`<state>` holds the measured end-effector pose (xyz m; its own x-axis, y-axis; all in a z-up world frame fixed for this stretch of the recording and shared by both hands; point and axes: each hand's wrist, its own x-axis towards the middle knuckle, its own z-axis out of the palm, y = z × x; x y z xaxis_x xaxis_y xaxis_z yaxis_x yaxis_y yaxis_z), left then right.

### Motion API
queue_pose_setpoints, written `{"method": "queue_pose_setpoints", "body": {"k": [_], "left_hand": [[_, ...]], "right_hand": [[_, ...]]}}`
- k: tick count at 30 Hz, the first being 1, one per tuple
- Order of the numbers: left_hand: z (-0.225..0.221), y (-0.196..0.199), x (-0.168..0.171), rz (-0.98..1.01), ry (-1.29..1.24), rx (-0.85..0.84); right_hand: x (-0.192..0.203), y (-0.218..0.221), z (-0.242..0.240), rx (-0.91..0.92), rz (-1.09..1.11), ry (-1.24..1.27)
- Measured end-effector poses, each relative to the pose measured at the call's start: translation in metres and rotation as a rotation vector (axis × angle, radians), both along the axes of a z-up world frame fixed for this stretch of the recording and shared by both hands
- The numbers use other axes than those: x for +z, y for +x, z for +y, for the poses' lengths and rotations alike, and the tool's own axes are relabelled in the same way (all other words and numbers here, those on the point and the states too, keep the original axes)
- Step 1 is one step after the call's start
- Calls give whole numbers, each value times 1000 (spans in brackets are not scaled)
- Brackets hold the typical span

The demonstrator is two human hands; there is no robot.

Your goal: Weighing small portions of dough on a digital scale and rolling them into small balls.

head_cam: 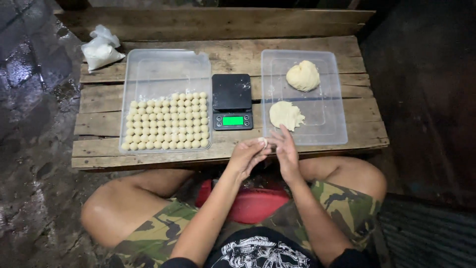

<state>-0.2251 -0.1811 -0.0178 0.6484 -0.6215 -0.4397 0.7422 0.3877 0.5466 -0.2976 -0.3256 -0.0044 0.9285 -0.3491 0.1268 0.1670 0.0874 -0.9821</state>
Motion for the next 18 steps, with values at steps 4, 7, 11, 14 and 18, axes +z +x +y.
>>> {"method": "queue_pose_setpoints", "body": {"k": [4,7,11,14,18], "left_hand": [[8,22,-8,-125,249,74],[23,59,23,-525,611,149],[23,121,60,-1321,1026,342],[13,170,53,-1575,1042,296],[1,190,50,-1844,1349,281]], "right_hand": [[2,2,-3,-42,-88,-208],[-6,4,-26,-235,-112,-348],[-9,6,-43,-378,-88,-440],[-22,5,-52,-382,67,-758],[-36,16,-52,-445,14,-1017]]}}
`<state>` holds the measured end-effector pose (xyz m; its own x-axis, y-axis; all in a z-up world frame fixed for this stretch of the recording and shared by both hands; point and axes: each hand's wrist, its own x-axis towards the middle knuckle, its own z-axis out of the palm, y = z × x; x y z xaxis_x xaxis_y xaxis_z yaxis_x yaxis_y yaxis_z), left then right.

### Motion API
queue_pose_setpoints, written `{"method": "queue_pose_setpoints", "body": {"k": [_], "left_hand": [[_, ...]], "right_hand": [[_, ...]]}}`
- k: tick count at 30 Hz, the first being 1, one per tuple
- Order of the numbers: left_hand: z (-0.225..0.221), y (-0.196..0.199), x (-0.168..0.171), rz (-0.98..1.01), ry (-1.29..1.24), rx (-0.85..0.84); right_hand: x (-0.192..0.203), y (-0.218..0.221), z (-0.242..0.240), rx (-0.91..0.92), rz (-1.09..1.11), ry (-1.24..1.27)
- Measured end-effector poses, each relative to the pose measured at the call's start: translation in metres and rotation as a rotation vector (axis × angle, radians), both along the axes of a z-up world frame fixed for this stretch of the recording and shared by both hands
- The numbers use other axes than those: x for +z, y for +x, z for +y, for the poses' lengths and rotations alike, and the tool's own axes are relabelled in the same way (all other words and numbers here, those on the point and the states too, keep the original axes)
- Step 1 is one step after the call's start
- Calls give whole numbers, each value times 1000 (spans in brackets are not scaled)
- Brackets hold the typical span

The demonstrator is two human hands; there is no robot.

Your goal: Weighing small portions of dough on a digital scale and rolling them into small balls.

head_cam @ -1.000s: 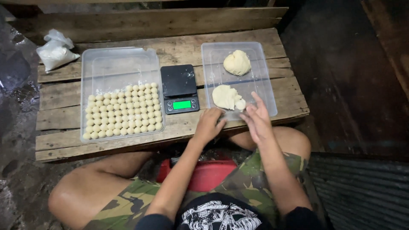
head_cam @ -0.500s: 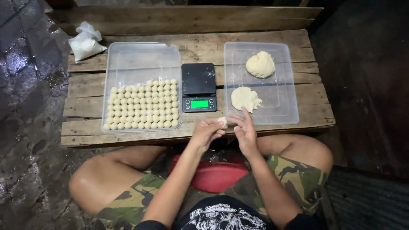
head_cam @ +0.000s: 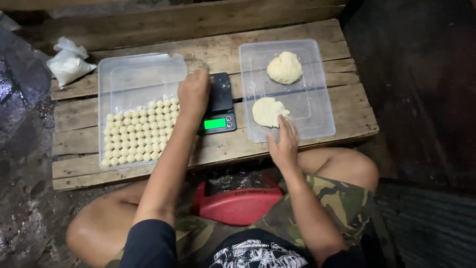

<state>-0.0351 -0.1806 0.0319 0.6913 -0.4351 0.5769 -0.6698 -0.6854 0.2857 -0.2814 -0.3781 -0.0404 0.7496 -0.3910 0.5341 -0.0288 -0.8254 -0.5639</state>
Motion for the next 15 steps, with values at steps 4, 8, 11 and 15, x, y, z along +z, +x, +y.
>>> {"method": "queue_pose_setpoints", "body": {"k": [4,8,11,15], "left_hand": [[2,10,-38,-335,317,-46],[11,1,-58,-355,321,-170],[23,-15,-41,-142,337,-151],[39,-50,0,58,243,-125]], "right_hand": [[-10,4,0,-22,48,49],[-14,4,0,-47,13,60],[-7,4,2,-71,18,73],[1,4,5,-66,32,67]]}}
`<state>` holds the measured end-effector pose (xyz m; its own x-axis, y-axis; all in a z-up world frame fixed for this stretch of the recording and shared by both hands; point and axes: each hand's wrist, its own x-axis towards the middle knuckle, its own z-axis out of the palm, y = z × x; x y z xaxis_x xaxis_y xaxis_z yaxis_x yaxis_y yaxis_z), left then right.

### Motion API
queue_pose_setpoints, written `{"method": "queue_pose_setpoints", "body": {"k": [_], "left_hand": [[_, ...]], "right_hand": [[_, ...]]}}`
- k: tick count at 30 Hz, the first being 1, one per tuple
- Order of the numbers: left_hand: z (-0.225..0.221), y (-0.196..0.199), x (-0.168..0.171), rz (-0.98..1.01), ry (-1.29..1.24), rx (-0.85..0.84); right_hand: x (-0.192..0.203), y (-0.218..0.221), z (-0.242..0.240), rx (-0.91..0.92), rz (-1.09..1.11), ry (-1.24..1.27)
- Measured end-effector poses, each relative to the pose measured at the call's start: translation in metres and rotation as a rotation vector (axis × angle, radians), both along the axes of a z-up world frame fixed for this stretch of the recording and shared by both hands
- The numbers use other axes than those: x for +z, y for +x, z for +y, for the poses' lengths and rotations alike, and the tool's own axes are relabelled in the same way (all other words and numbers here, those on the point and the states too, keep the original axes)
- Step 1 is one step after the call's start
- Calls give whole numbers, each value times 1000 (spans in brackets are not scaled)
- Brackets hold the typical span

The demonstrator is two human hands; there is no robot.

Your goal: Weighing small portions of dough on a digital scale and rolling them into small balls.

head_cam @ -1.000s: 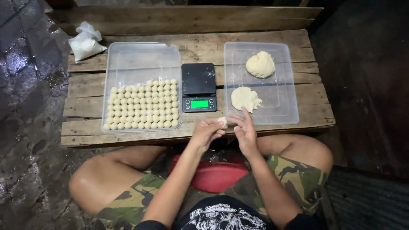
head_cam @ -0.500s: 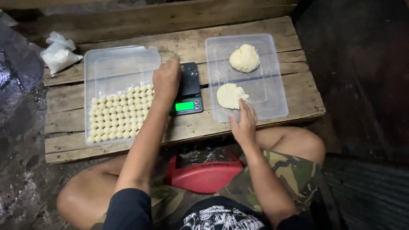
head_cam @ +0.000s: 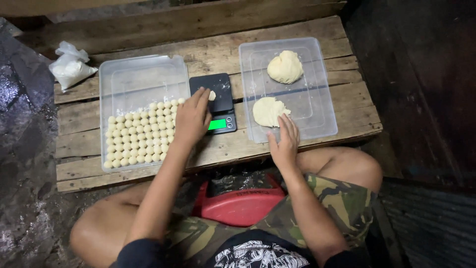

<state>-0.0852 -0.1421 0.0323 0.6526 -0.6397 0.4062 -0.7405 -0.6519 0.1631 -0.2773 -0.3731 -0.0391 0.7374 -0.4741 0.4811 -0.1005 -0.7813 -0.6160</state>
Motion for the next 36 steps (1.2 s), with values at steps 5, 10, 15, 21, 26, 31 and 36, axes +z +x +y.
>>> {"method": "queue_pose_setpoints", "body": {"k": [5,10,15,21,26,31,36], "left_hand": [[18,-61,-11,87,-128,-168],[37,-109,-19,308,-184,-172],[41,-112,-12,374,-198,-145],[39,-113,-32,427,-225,-150],[38,-112,-27,423,-217,-183],[36,-112,-36,506,-176,-172],[37,-110,-31,610,-177,-174]], "right_hand": [[-12,-4,2,23,132,-126],[-21,-4,0,-5,113,-43],[-19,-1,1,-9,128,-43],[-20,-6,-3,-19,150,-13],[-28,-7,-5,-24,141,-96],[-28,-6,-2,-19,76,-139],[-30,-4,-2,-27,8,-159]]}}
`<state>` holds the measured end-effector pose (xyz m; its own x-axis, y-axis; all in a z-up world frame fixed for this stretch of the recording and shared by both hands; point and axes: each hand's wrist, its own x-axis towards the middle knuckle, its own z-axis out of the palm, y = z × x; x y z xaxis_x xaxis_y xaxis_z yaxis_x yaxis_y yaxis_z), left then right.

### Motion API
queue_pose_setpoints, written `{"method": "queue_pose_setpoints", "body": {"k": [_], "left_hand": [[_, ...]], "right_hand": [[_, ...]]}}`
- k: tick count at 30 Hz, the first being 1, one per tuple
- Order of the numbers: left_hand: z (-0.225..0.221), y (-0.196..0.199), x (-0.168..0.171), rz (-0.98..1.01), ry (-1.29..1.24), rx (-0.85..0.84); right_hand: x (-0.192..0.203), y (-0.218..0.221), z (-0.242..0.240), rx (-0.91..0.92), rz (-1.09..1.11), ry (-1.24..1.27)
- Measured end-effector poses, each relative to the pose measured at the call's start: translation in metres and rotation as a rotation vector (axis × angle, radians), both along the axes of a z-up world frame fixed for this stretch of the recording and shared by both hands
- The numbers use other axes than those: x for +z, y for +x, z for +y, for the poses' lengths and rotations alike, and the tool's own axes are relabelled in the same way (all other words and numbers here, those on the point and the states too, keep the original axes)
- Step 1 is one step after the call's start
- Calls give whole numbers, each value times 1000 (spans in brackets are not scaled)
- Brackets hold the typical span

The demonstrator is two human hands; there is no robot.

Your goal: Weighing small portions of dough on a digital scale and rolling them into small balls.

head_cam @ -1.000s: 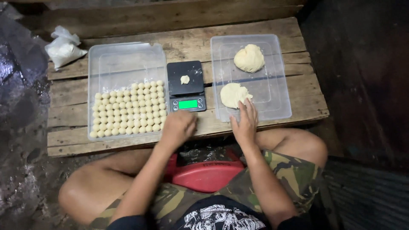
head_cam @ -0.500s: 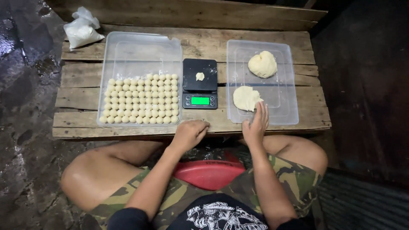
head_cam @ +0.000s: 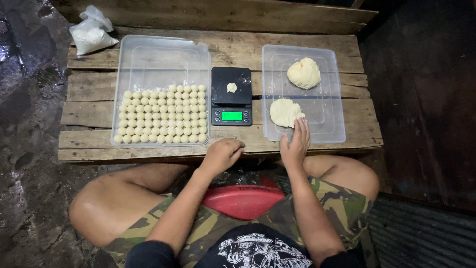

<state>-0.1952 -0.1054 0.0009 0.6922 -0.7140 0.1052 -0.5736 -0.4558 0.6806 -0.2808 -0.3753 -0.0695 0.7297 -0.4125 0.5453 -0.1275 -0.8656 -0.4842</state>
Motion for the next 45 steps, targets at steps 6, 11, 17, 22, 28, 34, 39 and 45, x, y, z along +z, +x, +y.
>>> {"method": "queue_pose_setpoints", "body": {"k": [6,11,17,22,28,34,39,45], "left_hand": [[-2,-1,-4,-40,-2,-19],[-24,-7,5,-151,-93,-26],[-100,7,0,-442,-190,-23],[-150,18,-35,-520,-165,32],[-163,20,-48,-624,-85,76],[-163,11,-36,-538,-120,123],[-148,-25,-1,-50,-363,252],[-134,-45,-11,1370,-797,391]], "right_hand": [[9,-1,-1,10,-37,-30],[34,4,-7,-2,45,-208],[32,16,-21,99,117,-386],[47,15,-18,100,156,-425],[60,10,-26,71,232,-340],[77,0,-24,55,80,555],[89,-3,2,26,-79,941],[67,-6,23,228,-102,679]]}}
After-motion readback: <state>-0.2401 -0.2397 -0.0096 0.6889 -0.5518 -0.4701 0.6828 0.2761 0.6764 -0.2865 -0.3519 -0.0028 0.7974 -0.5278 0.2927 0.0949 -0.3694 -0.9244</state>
